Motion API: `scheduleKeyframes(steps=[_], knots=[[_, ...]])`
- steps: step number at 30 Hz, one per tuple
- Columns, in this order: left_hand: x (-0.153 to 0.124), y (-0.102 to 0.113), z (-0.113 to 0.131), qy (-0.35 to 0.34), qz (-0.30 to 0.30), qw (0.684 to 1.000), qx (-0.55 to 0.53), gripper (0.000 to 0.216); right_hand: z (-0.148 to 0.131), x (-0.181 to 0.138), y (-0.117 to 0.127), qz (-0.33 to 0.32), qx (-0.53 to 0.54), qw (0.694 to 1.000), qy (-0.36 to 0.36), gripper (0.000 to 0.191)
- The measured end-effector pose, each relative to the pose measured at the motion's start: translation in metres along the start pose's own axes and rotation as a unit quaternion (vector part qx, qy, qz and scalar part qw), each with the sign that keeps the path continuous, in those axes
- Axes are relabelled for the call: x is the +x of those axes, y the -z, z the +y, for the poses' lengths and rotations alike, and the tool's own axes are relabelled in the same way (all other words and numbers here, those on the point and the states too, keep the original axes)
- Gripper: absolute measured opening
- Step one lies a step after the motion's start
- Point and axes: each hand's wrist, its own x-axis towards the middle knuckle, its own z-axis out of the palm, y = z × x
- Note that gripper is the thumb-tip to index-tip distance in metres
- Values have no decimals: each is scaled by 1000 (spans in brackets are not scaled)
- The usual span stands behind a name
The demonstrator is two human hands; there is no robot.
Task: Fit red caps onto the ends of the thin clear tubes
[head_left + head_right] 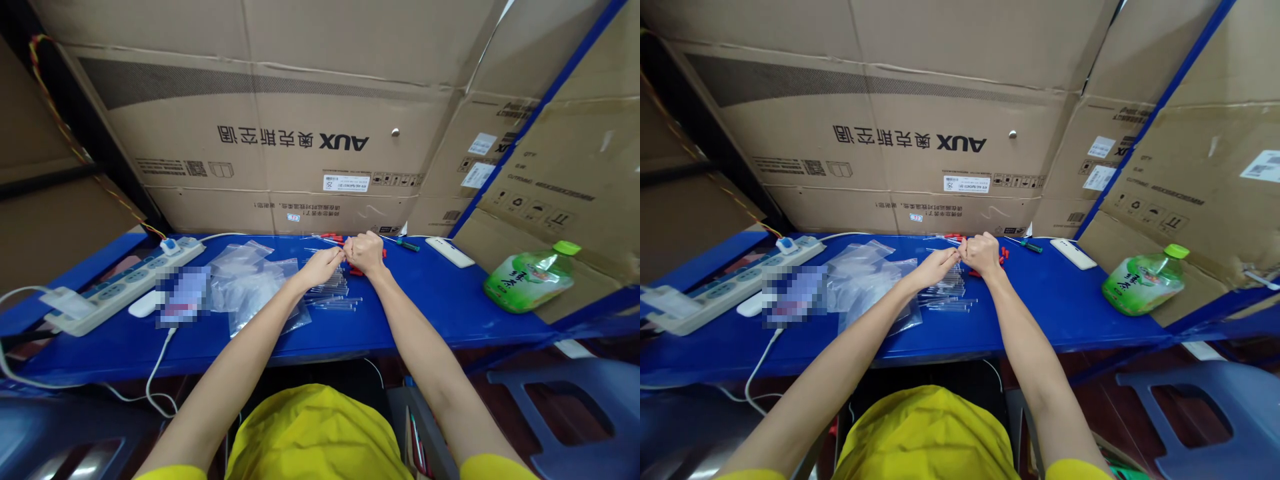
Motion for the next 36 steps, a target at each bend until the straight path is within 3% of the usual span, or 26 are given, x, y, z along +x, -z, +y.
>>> scheduleKeyframes(steps=[11,18,29,32,36], knots=[[-3,-2,8,44,45,993,97,40,-4,4,5,-6,-11,1000,-18,50],[-2,-4,9,92,73,984,136,41,-9,3,1,27,-25,998,-45,52],[-3,0,15,126,114,974,150,48,-17,4,-3,51,-34,993,-96,51],[-5,10,2,169,159,964,133,59,-4,4,-1,89,-52,982,-157,53],[-10,29,-21,183,206,956,105,55,15,0,6,104,-59,954,-276,59]])
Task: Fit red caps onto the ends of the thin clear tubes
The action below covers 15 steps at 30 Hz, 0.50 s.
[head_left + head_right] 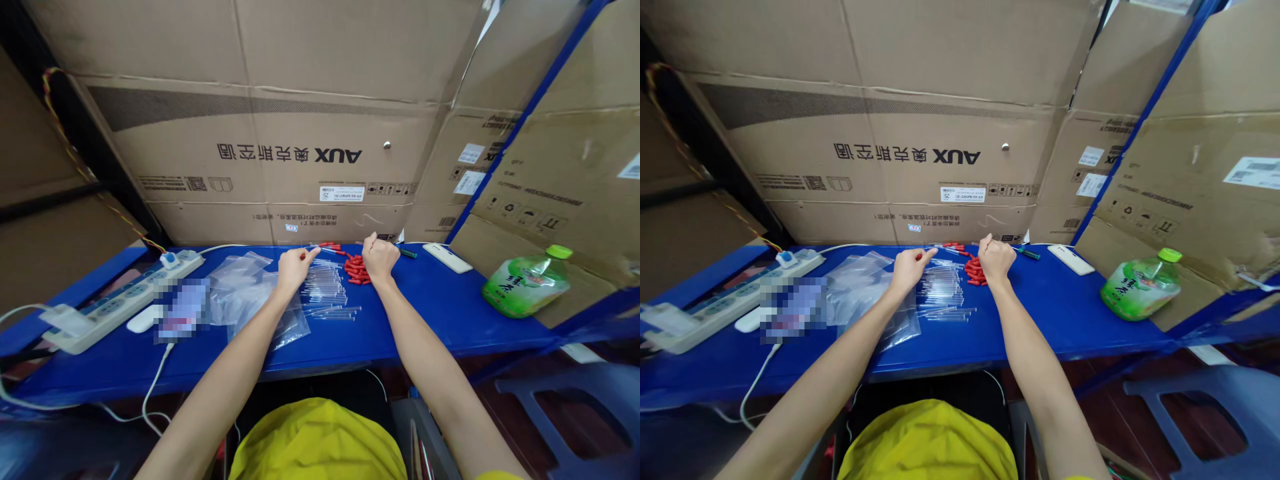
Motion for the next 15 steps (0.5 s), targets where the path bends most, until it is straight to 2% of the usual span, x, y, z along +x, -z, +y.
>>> scheduleKeyframes(steps=[3,6,10,15], knots=[[3,0,-10,17,32,999,-24,36,-1,1,8,-65,25,997,-24,62],[2,-8,-12,18,46,997,-52,15,-13,-1,16,-136,103,984,56,53],[3,-18,-15,-1,38,998,-53,19,-29,-6,18,-190,183,950,170,42],[4,-18,-21,-60,34,997,-43,21,-35,-10,15,-222,200,928,222,32]])
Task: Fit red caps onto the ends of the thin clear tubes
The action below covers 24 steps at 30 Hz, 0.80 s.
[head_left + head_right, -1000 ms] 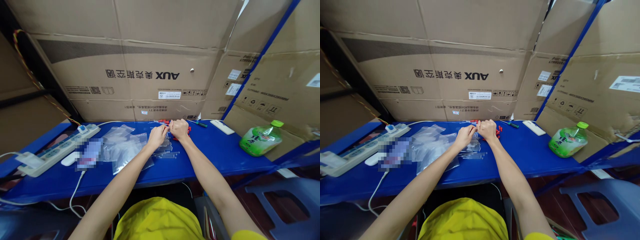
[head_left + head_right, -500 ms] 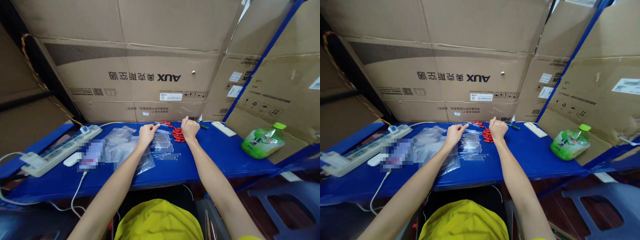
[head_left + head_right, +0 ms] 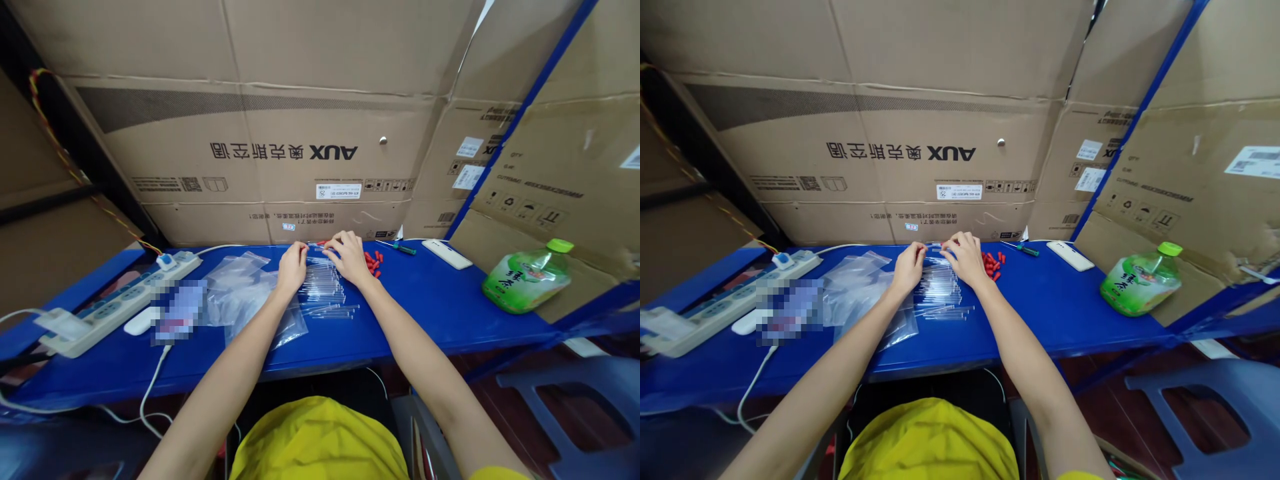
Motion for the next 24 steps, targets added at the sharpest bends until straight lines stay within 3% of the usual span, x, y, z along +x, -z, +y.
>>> scheduleKeyframes(steps=[2,8,12,18,24], knots=[[-1,2,0,-4,10,1000,4,22,1,0,0,-11,4,1000,1,27],[-2,6,0,79,27,996,22,27,4,0,-4,-66,96,993,-17,6],[-1,2,-2,110,46,993,28,23,8,-2,-7,-111,152,982,-5,4],[1,-5,-6,116,34,993,-12,9,13,-6,-8,-188,124,974,16,4],[2,-5,-4,107,-10,992,-66,14,9,-5,-8,-186,98,978,10,5]])
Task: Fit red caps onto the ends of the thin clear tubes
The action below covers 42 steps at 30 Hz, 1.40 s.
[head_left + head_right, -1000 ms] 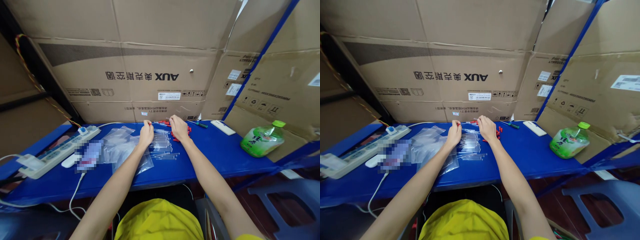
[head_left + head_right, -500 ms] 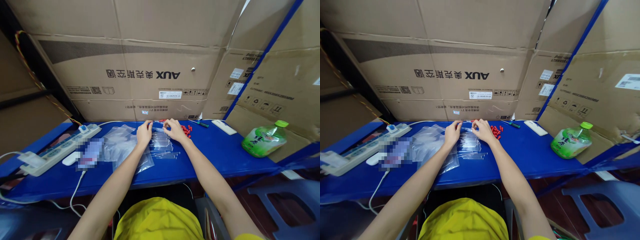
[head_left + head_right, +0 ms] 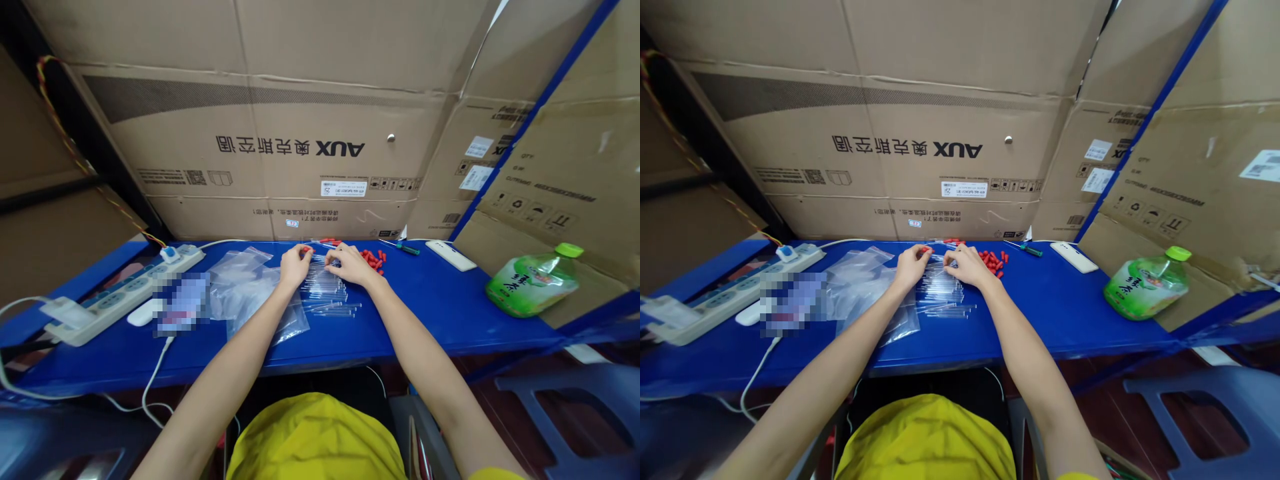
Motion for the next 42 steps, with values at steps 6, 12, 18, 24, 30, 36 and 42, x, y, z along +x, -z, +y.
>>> scheduleKeyframes(steps=[6,12,18,24,30,36,42], knots=[[-6,-1,6,-92,-64,992,60,39,-5,2,3,75,22,997,6,33],[-11,-5,9,-165,-122,975,84,49,-1,2,4,83,10,996,20,20],[-12,-4,9,-179,-112,974,83,33,27,-4,22,158,-33,982,-96,28],[-15,-4,9,-155,-144,962,174,20,63,-20,36,242,-53,923,-296,40],[-12,-4,6,-171,-157,955,186,17,77,-32,34,242,-64,876,-413,32],[-14,-5,6,-171,-149,957,183,22,77,-29,29,192,-93,870,-445,30],[-15,-8,5,-155,-112,966,176,33,59,-18,35,265,-114,883,-369,35]])
